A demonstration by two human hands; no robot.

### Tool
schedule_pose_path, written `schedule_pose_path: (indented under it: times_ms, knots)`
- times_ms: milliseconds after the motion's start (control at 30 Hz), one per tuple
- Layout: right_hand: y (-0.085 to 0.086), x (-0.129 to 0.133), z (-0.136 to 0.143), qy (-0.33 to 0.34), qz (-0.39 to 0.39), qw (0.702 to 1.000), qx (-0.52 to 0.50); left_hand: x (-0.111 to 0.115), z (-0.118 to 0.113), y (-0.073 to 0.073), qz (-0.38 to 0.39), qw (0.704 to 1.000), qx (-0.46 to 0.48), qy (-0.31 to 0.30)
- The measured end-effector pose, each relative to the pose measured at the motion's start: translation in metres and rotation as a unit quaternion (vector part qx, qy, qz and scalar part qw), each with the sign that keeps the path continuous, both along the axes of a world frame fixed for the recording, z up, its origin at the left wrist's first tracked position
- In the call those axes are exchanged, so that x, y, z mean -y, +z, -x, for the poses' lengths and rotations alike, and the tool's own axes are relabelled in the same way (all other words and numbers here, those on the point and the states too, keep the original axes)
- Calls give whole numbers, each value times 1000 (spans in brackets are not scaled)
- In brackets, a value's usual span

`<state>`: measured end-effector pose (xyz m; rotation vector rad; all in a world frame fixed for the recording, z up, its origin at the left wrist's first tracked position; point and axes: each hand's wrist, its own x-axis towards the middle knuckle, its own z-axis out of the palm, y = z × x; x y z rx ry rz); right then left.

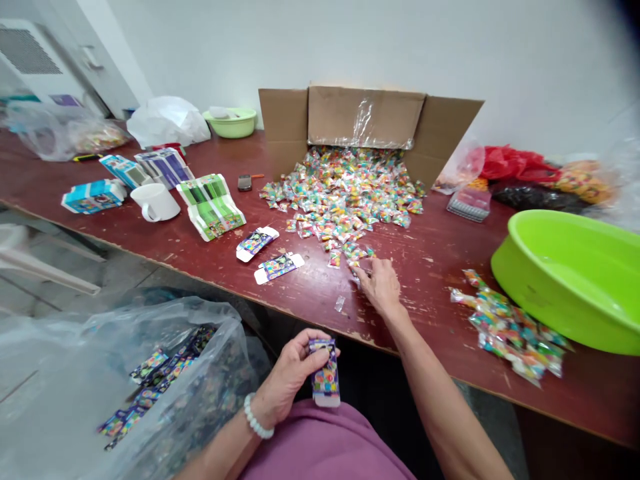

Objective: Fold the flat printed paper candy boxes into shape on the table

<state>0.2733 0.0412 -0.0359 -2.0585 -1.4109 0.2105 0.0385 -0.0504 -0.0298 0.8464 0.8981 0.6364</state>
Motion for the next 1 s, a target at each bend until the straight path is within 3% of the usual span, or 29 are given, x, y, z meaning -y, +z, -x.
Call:
schedule_pose_path:
  times_ms: [133,200,300,367,433,500,600,733,867,933,1000]
  knots:
    - [-11,-8,-11,8,47,999,9,-7,36,-12,-21,994,-69,-83]
    - [-14,-7,-11,24,40,999,-7,-18,58,-17,-53,978,-127,-160]
    - [-14,-3,-8,53,25,997,-45,-30,81,-22,-56,911,-217,-345]
    - [-11,4,-3,74,11,994,-77,-34,86,-23,-48,875,-249,-413]
    - [-5,16,6,97,-4,989,-111,-35,84,-18,-56,893,-237,-377]
    - [7,33,18,151,-14,972,-179,-35,77,-9,-53,940,-174,-288]
    - [30,58,39,279,-16,920,-276,-34,60,10,-46,978,-87,-184]
    - [53,77,57,374,-26,910,-178,-32,41,28,-100,981,-82,-142]
    - [60,83,66,420,-34,901,-101,-28,30,33,-157,966,-142,-149]
    - [61,83,69,432,-15,894,-121,-27,27,33,-176,962,-154,-141]
    - [61,81,69,411,-1,889,-203,-27,25,33,-170,970,-129,-119]
